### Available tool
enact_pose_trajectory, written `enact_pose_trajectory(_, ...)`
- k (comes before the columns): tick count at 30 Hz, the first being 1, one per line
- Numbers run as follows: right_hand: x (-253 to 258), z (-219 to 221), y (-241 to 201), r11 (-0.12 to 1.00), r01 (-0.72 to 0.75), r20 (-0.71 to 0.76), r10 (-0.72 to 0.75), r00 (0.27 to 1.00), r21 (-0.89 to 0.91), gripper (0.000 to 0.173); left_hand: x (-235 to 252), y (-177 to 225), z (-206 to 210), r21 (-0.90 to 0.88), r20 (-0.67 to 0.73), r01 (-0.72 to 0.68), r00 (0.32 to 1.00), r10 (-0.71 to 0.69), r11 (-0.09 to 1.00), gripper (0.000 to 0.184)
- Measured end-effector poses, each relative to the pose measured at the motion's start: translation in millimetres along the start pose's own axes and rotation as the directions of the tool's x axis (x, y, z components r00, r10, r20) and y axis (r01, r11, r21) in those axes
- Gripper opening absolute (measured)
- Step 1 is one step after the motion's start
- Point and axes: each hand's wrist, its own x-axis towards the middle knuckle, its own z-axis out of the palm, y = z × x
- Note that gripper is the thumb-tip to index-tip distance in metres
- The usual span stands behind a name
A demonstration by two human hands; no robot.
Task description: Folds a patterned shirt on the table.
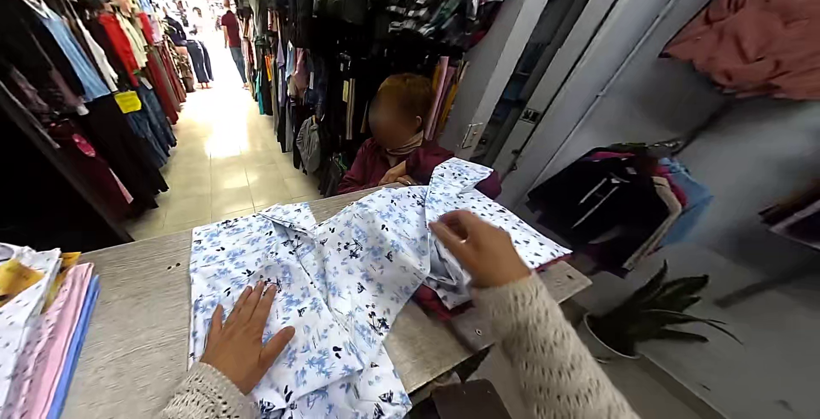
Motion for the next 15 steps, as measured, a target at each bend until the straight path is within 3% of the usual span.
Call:
enact_pose_trajectory(2, 37, -11, 16, 0.949, -0.28, 0.127, 0.298, 0.946, -0.144, 0.067, 5, 19, -17, -0.026, 0.123, 0.067, 0.99, -0.063, 0.997, 0.085)
enact_pose_trajectory(4, 64, 1, 28, 0.901, -0.342, 0.275, 0.411, 0.869, -0.267, 0.081, 9, 35, -25, -0.014, 0.167, 0.055, 0.985, -0.052, 0.998, 0.088)
enact_pose_trajectory(6, 71, 14, 36, 0.944, -0.265, 0.306, 0.316, 0.898, -0.196, 0.061, 13, 43, -22, -0.012, 0.218, 0.041, 0.975, -0.037, 0.999, 0.088)
enact_pose_trajectory(8, 68, 11, 42, 0.984, -0.175, 0.204, 0.173, 0.964, -0.009, 0.041, 15, 41, -14, -0.012, 0.238, 0.039, 0.971, -0.035, 0.999, 0.087)
enact_pose_trajectory(11, 65, -9, 54, 0.938, -0.142, -0.118, 0.188, 0.975, 0.317, 0.038, 14, 35, -10, -0.007, 0.258, 0.059, 0.965, -0.055, 0.998, 0.089)
enact_pose_trajectory(13, 72, -25, 60, 0.806, -0.09, -0.263, 0.293, 0.919, 0.585, 0.032, 14, 34, -11, 0.016, 0.28, 0.066, 0.958, -0.068, 0.998, 0.09)
enact_pose_trajectory(15, 81, -46, 62, 0.629, -0.005, -0.298, 0.376, 0.877, 0.777, 0.021, 14, 36, -13, 0.034, 0.296, 0.065, 0.953, -0.072, 0.997, 0.089)
